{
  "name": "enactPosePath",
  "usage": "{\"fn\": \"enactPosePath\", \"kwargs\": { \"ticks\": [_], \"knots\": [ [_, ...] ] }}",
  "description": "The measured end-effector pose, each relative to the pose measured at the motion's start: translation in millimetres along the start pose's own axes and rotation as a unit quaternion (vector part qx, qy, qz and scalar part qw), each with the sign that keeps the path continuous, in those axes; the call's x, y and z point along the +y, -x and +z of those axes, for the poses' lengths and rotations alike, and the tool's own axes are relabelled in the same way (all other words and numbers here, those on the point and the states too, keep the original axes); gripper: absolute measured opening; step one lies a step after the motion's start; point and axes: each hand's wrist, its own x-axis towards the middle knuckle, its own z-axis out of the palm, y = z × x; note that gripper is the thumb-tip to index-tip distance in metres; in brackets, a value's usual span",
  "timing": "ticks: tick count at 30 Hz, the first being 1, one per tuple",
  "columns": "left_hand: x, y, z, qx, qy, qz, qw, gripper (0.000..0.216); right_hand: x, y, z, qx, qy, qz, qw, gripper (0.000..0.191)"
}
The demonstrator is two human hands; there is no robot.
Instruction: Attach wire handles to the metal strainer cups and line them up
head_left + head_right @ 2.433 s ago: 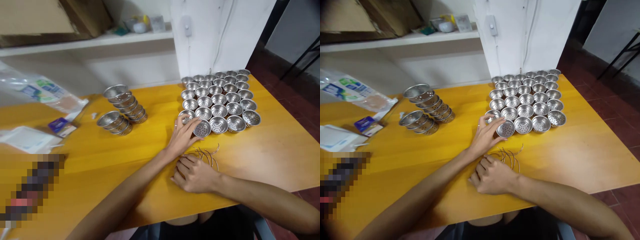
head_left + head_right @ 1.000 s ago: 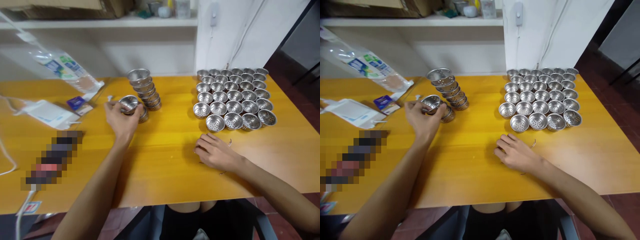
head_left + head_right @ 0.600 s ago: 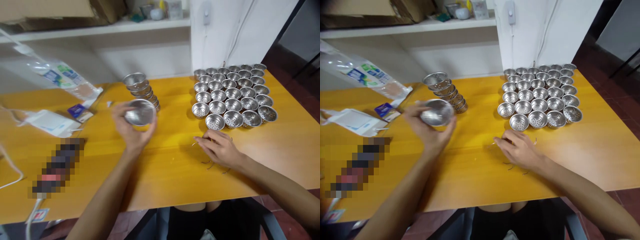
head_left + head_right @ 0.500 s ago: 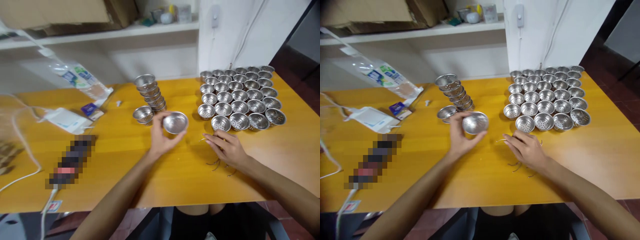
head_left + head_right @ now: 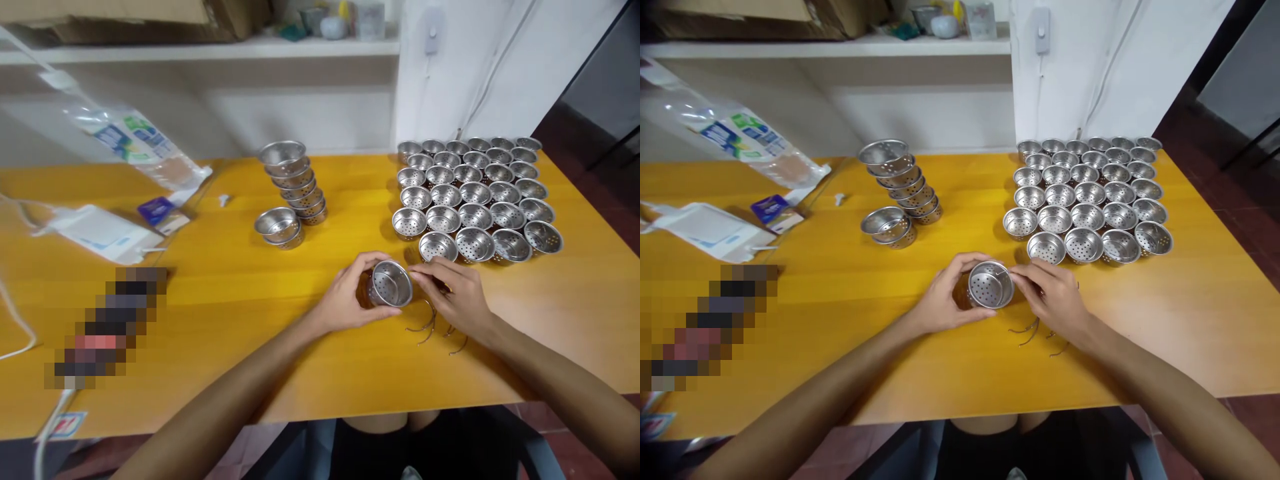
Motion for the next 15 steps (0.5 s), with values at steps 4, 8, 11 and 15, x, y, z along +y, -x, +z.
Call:
{"fn": "enactPosePath", "kwargs": {
  "ticks": [4, 8, 11, 15],
  "knots": [
    [1.9, 1.9, 2.3, -0.019, -0.012, 0.009, 1.0, 0.083, 1.6, -0.3, 2.4, -0.01, 0.01, -0.011, 1.0, 0.018],
    [5.1, 3.3, 2.9, -0.024, -0.02, 0.018, 0.999, 0.083, 4.2, -0.8, 5.0, -0.013, 0.021, -0.011, 1.0, 0.019],
    [6.0, 3.1, 2.8, -0.027, -0.021, 0.025, 0.999, 0.081, 4.1, -2.4, 4.6, -0.003, 0.037, -0.017, 0.999, 0.02],
    [5.8, 0.9, 2.7, -0.004, -0.039, 0.046, 0.998, 0.081, 1.9, -4.3, 1.5, 0.013, 0.034, -0.02, 0.999, 0.017]
  ]
}}
